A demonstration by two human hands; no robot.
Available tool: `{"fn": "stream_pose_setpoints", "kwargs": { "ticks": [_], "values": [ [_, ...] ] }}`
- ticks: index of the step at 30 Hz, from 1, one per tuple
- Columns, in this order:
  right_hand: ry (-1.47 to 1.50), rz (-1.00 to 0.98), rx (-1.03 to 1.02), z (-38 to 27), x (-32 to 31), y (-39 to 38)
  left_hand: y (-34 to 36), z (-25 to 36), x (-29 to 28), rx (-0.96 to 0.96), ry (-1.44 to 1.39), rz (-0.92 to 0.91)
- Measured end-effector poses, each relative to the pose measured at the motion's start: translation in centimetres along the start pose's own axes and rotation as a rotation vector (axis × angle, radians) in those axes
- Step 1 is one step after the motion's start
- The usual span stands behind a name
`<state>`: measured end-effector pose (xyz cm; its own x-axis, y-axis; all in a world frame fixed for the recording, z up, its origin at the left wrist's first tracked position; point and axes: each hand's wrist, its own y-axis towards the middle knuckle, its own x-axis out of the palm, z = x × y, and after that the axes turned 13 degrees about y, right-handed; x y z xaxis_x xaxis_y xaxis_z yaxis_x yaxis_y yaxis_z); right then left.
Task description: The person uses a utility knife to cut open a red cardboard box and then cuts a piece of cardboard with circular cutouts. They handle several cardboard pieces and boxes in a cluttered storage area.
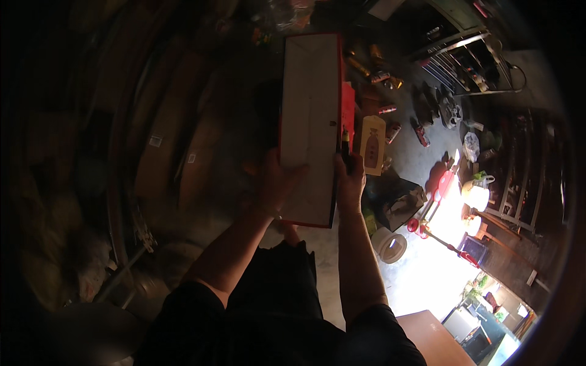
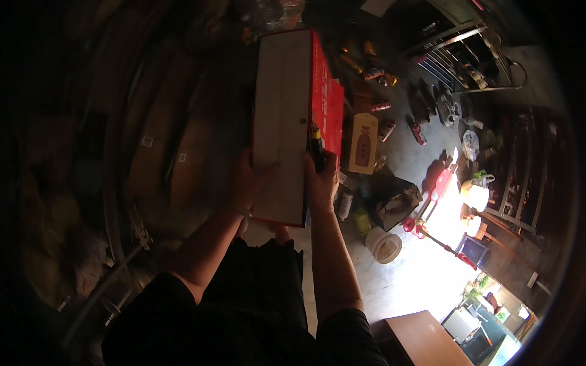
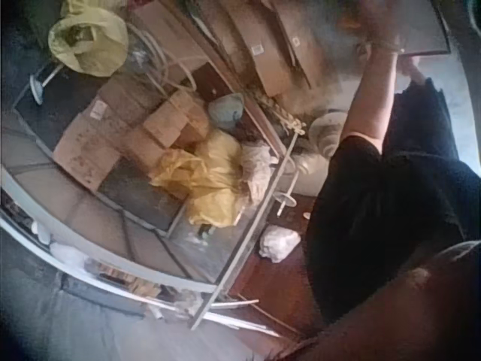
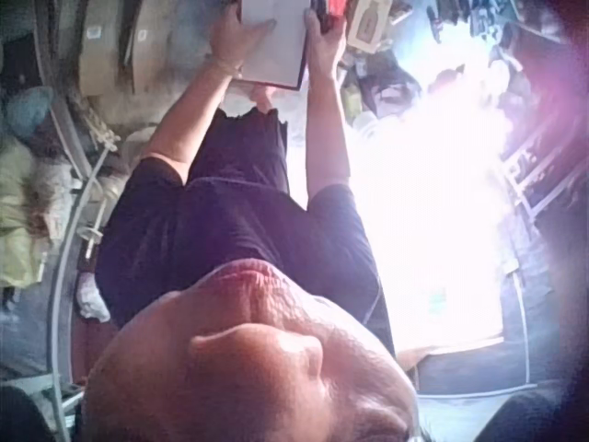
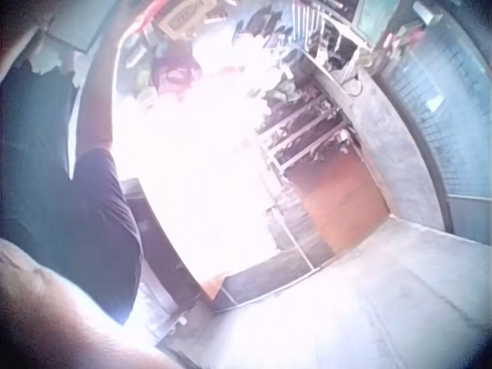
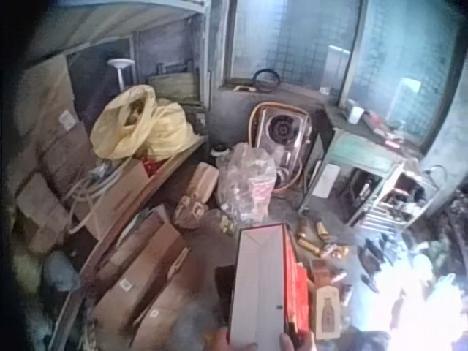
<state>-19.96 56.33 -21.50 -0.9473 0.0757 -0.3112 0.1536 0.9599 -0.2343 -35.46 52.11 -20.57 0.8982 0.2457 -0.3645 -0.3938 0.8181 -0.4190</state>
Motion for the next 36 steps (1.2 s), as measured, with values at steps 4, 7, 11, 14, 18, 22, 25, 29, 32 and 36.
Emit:
{"fn": "stream_pose_setpoints", "kwargs": {
  "ticks": [4,7,11,14,18,22,25,29,32,36],
  "values": [
    [-0.113,0.023,0.043,-3.2,-2.6,0.3,-0.9,1.7,2.5,-0.001,0.138,-0.003],
    [-0.126,0.003,0.035,-2.1,-4.7,1.9,-1.5,3.5,3.8,-0.017,0.221,-0.045],
    [-0.129,-0.047,0.083,-1.4,-6.8,3.1,-1.1,3.2,5.9,0.127,0.002,-0.087],
    [-0.091,-0.084,0.13,-1.6,-7.5,3.5,-0.6,4.0,6.5,0.15,-0.311,-0.258],
    [-0.031,-0.066,0.104,-0.1,-8.6,4.5,-0.5,2.7,8.8,0.217,-0.243,-0.141],
    [-0.018,-0.079,0.074,0.5,-9.1,5.0,-0.2,2.1,9.7,0.191,-0.097,-0.089],
    [-0.015,-0.062,0.058,0.9,-9.1,5.1,-0.2,1.8,10.0,0.203,-0.022,-0.03],
    [-0.033,-0.083,0.031,1.3,-9.3,5.4,-0.4,3.1,9.8,0.204,0.108,-0.003],
    [-0.066,-0.086,0.069,-0.6,-8.9,4.8,-0.2,3.5,9.6,0.066,0.131,-0.013],
    [-0.072,-0.035,0.055,-0.1,-9.2,4.2,-0.4,3.8,9.4,0.141,-0.074,-0.061]
  ]
}}
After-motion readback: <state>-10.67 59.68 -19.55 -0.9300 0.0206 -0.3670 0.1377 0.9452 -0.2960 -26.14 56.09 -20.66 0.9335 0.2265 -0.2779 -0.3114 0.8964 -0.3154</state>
